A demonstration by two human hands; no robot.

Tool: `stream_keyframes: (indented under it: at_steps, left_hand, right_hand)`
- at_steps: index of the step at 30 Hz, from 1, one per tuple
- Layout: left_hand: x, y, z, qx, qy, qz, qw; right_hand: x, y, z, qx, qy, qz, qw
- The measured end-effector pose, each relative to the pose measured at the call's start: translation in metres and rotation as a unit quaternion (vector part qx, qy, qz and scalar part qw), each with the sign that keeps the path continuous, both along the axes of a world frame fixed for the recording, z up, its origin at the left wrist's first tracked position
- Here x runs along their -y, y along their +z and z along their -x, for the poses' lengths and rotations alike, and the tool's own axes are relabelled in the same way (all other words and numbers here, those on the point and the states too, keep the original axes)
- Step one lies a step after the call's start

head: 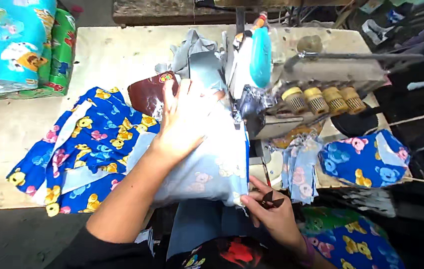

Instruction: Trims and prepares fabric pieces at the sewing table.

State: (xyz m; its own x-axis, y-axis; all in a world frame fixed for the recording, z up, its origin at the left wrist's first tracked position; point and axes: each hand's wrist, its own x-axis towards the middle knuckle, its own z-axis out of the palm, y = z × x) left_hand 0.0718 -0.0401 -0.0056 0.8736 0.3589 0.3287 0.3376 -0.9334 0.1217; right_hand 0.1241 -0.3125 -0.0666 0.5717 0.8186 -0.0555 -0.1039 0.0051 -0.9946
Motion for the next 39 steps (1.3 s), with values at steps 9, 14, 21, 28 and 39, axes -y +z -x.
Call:
stream_keyframes:
  at_steps: [9,14,21,28,39]
  left_hand:
    - [-0.041,0.013,-0.019,0.033,0.166,0.105,0.980]
    - [0.064,-0.037,0.100,0.191,0.136,0.177,0.956]
    - [0.060,0.011,0.171,0.239,0.173,0.087,0.951]
    - [0.194,-0.076,0.115,0.213,-0.023,0.845,0.489]
    - [0.196,-0.033,0.106,0.523,0.234,0.677,0.462]
  right_hand:
    - [-0.046,0.025,-0.024,0.070,-0.064,0.016,0.995]
    - [-0.036,0.012,-0.023,0.069,-0.054,0.068,0.994]
    - [-0.031,0.034,-0.010,-0.006,0.029,0.052,0.998]
    - [-0.019,0.032,-0.001,-0.212,0.101,0.034,0.972]
    - [-0.025,0.019,-0.039,0.162,-0.011,-0.003,0.987]
